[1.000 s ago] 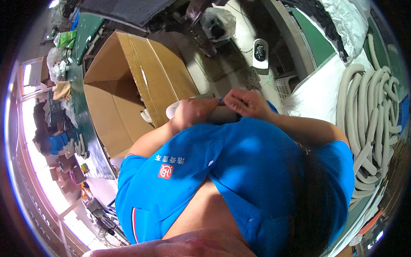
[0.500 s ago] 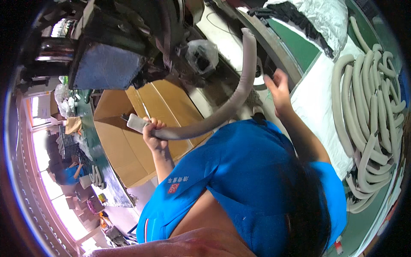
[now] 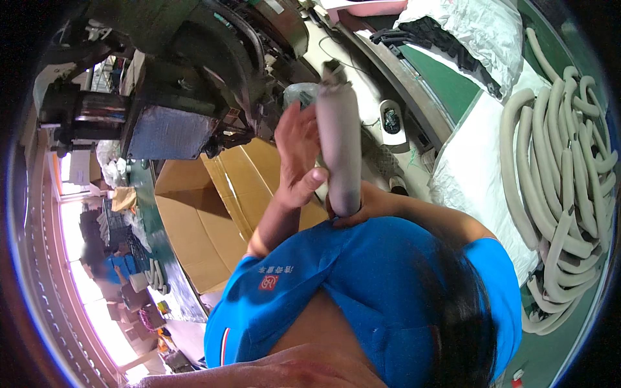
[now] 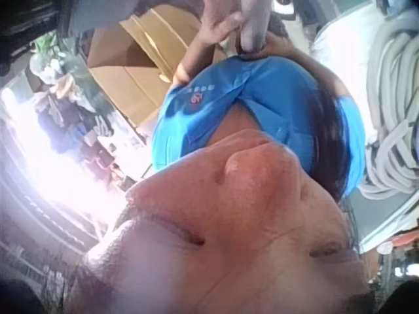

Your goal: The person repeatedly picks up a gray cable and a black connector, inserts the connector into the cable end, and places the assembled unit into a cardboard box. The process is repeated continuously throughout the clip.

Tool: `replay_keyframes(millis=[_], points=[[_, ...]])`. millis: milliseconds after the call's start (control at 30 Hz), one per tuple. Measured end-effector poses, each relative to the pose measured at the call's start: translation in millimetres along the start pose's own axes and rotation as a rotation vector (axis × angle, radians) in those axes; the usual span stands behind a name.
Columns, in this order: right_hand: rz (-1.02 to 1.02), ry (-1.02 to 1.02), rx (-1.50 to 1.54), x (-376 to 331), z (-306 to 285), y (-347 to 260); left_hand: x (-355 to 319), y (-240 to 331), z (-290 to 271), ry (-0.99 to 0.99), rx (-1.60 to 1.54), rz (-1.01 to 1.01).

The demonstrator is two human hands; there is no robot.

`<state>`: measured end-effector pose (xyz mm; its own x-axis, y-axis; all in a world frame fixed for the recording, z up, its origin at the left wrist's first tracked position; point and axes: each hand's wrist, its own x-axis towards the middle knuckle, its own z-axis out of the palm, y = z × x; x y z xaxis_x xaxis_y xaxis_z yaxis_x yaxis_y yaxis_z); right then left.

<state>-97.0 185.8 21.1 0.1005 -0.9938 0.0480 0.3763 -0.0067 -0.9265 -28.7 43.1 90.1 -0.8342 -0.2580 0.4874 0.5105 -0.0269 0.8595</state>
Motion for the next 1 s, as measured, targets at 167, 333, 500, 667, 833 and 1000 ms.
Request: replay_keyframes(millis=[167, 333, 500, 667, 833, 1000], points=[[-0.022, 0.074, -0.110, -8.5, 1.9, 20.0, 29.4, 17.5, 16.5, -0.137, 0.135, -0.142], [-0.076, 0.190, -0.203, -19.0, 7.4, 32.6, 5.3, 11.1, 33.6, 0.038, 0.030, -0.267], [-0.129, 0.175, -0.356, -17.7, 2.6, 26.6, -25.5, 10.4, 28.2, 0.008, 0.052, -0.348], [-0.462, 0.324, -0.010, -15.6, -15.3, -30.4, -37.0, 16.0, 18.1, 0.060, -0.142, -0.348], [-0.688, 0.480, -0.878, 0.4, 18.3, -83.1, -38.8, 15.9, 12.8, 0.080, -0.126, -0.300], [-0.666, 0.592, -0.996, 6.3, 21.8, -91.5, -33.1, 20.6, 9.4, 0.029, -0.206, -0.367]])
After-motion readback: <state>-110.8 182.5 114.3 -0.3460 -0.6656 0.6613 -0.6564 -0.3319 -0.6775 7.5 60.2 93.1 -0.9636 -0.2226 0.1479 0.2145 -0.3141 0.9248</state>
